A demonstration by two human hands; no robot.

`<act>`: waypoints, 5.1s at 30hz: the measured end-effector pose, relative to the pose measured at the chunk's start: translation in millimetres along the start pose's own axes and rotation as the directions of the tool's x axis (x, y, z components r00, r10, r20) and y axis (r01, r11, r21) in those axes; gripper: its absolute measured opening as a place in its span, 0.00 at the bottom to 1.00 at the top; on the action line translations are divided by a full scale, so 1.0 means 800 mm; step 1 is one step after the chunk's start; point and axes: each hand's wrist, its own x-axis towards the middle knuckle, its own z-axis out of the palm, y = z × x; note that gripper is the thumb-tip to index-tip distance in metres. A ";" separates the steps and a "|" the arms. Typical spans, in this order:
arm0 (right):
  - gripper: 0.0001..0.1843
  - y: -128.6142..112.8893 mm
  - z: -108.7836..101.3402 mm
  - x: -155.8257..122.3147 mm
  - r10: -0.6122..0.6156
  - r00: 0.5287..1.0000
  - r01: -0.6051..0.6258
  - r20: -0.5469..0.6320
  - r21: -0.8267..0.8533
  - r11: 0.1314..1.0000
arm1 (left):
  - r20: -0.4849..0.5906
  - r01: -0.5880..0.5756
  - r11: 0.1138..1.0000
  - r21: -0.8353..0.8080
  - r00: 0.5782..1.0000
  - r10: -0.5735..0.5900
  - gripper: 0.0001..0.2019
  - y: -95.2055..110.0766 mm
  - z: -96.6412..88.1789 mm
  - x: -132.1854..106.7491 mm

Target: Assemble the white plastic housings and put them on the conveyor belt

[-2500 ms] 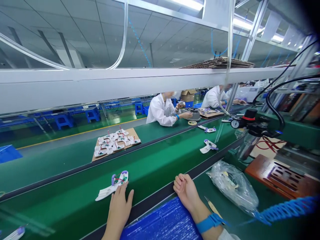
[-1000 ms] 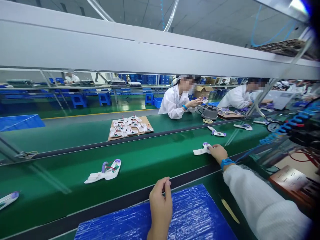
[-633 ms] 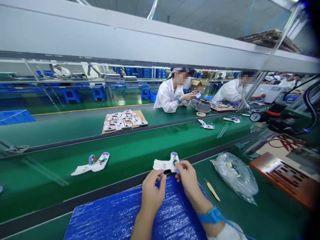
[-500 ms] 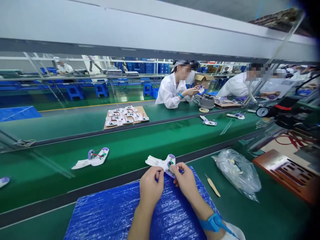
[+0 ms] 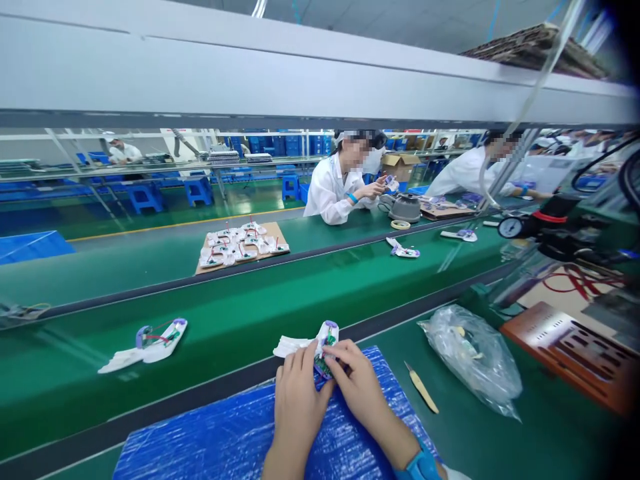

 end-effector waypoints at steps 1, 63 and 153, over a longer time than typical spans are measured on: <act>0.13 -0.001 0.001 -0.001 -0.010 1.000 0.010 -0.001 -0.003 1.000 | -0.008 0.004 1.000 -0.013 1.000 -0.004 0.24 0.000 0.003 0.000; 0.14 -0.023 -0.022 -0.012 -0.207 0.941 0.289 0.268 -0.317 0.903 | 0.108 0.292 0.515 -0.806 0.928 -0.357 0.27 -0.022 0.008 0.010; 0.11 -0.025 0.101 0.137 0.059 0.994 -0.078 0.094 0.219 0.973 | -0.437 0.028 0.902 -0.432 0.868 -0.236 0.26 0.002 -0.002 -0.001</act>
